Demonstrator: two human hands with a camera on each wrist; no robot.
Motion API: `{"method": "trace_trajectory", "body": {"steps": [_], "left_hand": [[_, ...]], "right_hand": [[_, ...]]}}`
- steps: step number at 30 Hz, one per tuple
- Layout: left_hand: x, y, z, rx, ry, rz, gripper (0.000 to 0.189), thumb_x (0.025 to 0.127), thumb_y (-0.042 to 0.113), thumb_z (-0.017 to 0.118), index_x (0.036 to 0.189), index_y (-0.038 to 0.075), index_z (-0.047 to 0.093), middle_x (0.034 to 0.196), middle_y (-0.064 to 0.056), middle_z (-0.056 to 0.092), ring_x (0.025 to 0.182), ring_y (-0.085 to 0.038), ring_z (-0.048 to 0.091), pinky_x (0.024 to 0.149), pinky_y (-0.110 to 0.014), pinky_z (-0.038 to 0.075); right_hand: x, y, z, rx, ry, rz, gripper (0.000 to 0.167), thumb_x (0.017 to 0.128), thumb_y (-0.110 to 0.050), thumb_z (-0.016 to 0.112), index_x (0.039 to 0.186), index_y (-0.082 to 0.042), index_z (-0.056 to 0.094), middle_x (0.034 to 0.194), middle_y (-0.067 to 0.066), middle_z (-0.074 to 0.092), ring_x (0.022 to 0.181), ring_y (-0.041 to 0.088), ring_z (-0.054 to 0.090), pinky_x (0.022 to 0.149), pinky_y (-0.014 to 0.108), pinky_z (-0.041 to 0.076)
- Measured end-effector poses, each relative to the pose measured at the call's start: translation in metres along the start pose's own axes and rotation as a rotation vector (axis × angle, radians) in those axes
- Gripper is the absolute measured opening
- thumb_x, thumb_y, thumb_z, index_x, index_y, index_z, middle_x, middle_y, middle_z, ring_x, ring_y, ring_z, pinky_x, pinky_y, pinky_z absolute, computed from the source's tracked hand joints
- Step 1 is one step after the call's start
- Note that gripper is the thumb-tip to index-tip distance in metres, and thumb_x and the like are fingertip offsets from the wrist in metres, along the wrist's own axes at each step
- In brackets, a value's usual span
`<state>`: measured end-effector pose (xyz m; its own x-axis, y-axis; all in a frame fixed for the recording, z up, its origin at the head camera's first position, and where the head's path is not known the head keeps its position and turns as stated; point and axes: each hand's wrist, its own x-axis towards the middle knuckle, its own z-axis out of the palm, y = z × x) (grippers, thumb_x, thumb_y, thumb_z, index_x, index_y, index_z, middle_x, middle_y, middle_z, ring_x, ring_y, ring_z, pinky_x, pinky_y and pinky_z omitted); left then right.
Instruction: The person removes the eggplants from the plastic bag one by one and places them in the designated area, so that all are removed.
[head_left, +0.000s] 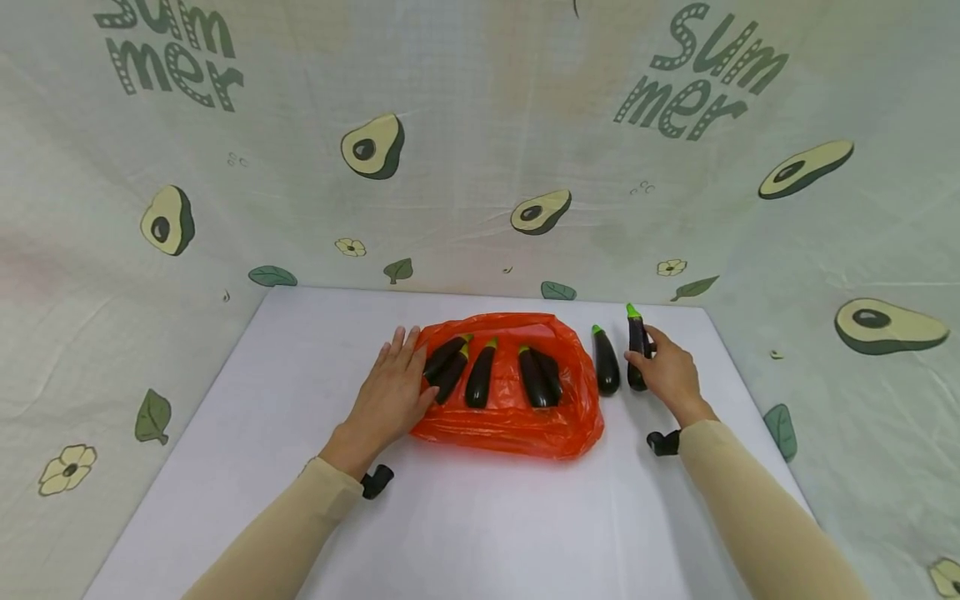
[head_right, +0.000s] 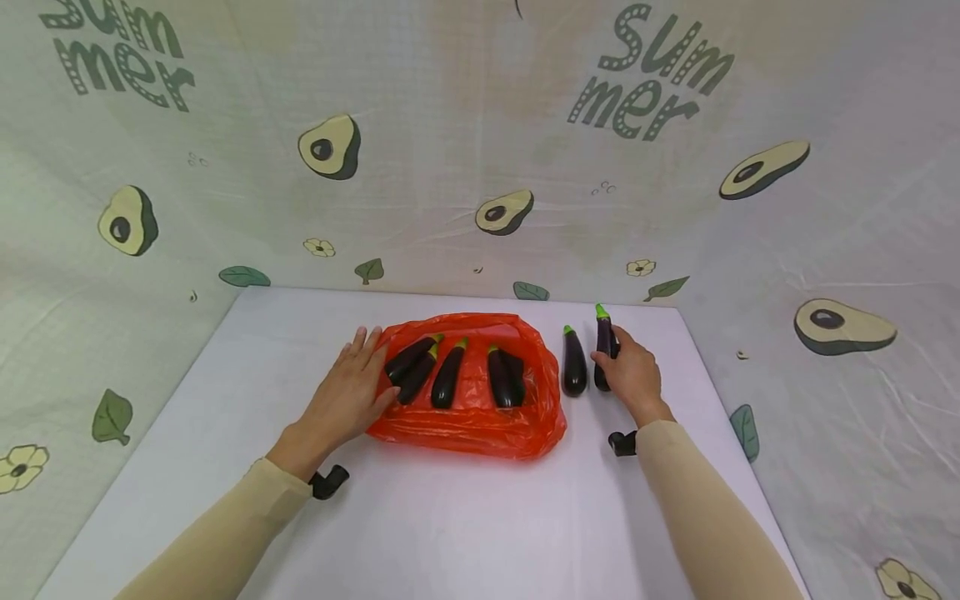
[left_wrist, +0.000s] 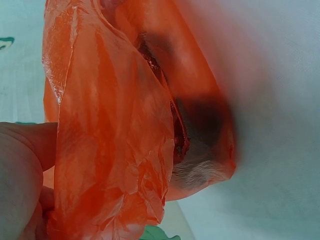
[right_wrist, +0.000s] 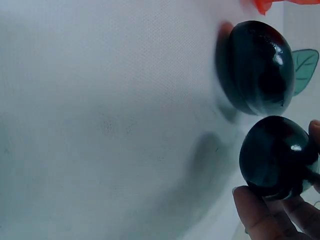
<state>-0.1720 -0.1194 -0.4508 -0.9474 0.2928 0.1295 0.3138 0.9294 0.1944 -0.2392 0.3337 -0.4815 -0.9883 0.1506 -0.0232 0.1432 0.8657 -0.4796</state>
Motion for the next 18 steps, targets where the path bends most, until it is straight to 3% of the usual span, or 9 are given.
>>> {"method": "trace_trajectory", "body": {"steps": [18], "left_hand": [[-0.001,0.000,0.001,0.010,-0.018,-0.009,0.084,0.098,0.038,0.075,0.160,-0.004,0.038,0.173,-0.021,0.026,0.162,-0.041,0.017,0.131,-0.055,0.020]], "right_hand": [[0.013,0.006,0.012,-0.004,-0.121,0.041,0.069,0.108,-0.038,0.056,0.163,-0.003,0.035,0.145,0.037,0.054,0.123,0.049,0.057,0.106,0.067,0.047]]}}
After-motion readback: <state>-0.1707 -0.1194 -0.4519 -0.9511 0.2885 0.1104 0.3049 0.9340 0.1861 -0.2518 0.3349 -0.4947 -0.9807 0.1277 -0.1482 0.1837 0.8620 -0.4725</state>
